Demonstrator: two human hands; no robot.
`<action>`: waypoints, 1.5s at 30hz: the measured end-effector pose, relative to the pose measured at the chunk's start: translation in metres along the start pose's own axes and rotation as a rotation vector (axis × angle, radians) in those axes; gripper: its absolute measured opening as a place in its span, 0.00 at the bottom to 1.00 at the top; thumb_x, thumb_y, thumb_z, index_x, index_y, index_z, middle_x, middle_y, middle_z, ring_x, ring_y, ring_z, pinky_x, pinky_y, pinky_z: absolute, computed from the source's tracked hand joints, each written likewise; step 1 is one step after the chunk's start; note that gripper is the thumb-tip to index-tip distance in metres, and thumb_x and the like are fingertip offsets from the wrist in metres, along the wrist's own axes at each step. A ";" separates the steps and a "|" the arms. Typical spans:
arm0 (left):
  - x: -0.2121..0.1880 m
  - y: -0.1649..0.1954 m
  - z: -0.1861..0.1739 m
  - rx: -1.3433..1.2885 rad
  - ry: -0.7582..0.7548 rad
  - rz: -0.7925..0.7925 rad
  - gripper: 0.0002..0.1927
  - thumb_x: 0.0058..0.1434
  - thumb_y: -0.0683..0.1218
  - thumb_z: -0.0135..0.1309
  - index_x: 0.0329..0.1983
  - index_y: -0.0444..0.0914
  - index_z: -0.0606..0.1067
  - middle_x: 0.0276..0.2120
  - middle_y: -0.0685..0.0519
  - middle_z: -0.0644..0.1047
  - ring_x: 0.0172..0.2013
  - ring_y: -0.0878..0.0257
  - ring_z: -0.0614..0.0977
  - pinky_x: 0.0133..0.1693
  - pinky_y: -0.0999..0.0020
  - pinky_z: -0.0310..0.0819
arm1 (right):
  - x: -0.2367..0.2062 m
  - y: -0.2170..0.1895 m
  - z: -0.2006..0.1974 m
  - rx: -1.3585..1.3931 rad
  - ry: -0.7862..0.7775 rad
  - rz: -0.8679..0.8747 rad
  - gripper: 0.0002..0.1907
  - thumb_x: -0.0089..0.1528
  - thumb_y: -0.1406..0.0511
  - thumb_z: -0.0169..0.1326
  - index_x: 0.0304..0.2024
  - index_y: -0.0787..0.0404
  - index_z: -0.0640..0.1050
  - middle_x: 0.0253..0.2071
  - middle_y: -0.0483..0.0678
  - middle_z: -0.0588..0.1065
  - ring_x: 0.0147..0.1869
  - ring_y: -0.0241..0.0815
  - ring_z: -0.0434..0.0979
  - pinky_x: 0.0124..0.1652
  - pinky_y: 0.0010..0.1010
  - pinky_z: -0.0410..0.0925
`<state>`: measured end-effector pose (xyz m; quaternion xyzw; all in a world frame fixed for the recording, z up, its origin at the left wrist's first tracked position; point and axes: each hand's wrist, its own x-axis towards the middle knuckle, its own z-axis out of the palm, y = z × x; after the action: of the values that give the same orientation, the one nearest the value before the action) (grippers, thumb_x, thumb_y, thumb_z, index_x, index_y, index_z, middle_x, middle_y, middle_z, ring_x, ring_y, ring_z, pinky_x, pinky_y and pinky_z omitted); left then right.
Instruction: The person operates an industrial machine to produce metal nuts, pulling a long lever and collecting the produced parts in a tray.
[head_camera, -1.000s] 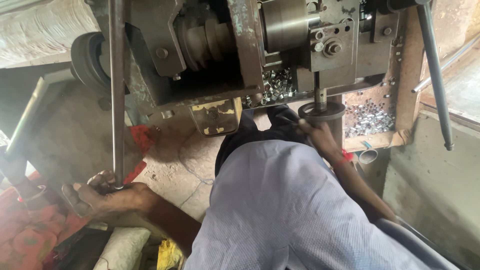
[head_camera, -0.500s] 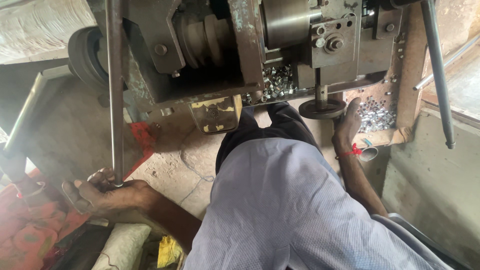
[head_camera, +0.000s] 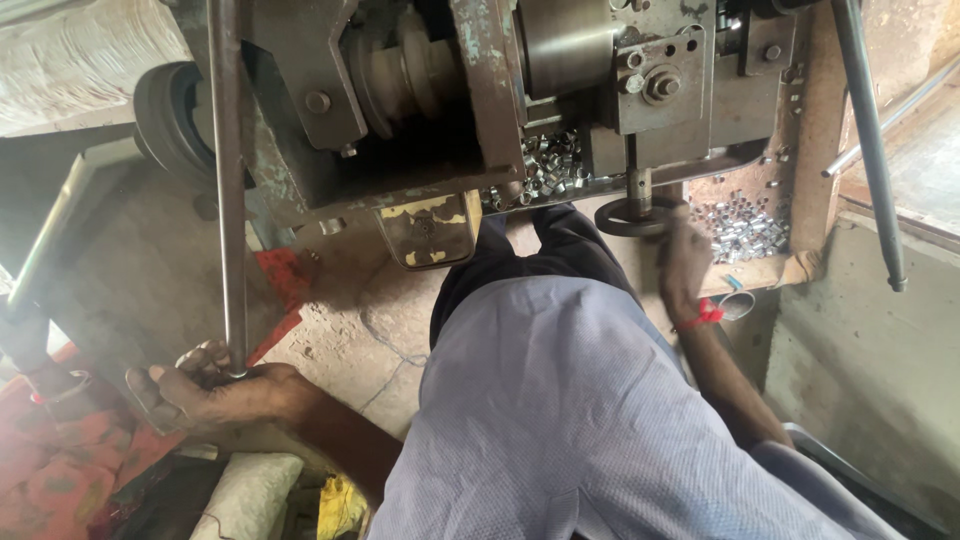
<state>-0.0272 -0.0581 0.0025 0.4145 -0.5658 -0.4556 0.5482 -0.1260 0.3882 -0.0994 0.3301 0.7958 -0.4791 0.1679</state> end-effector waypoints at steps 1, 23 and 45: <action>-0.001 0.000 -0.001 0.003 -0.005 0.004 0.26 0.69 0.47 0.56 0.65 0.28 0.69 0.31 0.49 0.72 0.29 0.62 0.76 0.31 0.72 0.72 | -0.002 0.002 0.006 -0.043 -0.059 -0.007 0.40 0.73 0.42 0.37 0.31 0.68 0.83 0.20 0.45 0.74 0.23 0.36 0.70 0.27 0.32 0.64; -0.019 -0.013 -0.030 0.529 -0.381 0.837 0.16 0.81 0.48 0.48 0.64 0.35 0.65 0.54 0.33 0.71 0.35 0.65 0.78 0.33 0.76 0.72 | 0.048 -0.015 0.007 -0.522 -0.524 -0.858 0.17 0.66 0.67 0.42 0.50 0.58 0.81 0.49 0.57 0.79 0.49 0.55 0.80 0.47 0.44 0.73; -0.003 0.008 0.002 0.015 -0.018 0.000 0.27 0.67 0.47 0.56 0.65 0.27 0.69 0.27 0.52 0.70 0.26 0.64 0.74 0.28 0.73 0.67 | -0.001 0.010 0.009 0.252 -0.408 0.148 0.26 0.70 0.50 0.49 0.51 0.68 0.77 0.38 0.53 0.78 0.41 0.41 0.77 0.39 0.29 0.69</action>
<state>-0.0283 -0.0532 0.0100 0.4144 -0.5742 -0.4552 0.5398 -0.1191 0.3836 -0.1095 0.3023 0.6533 -0.6175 0.3171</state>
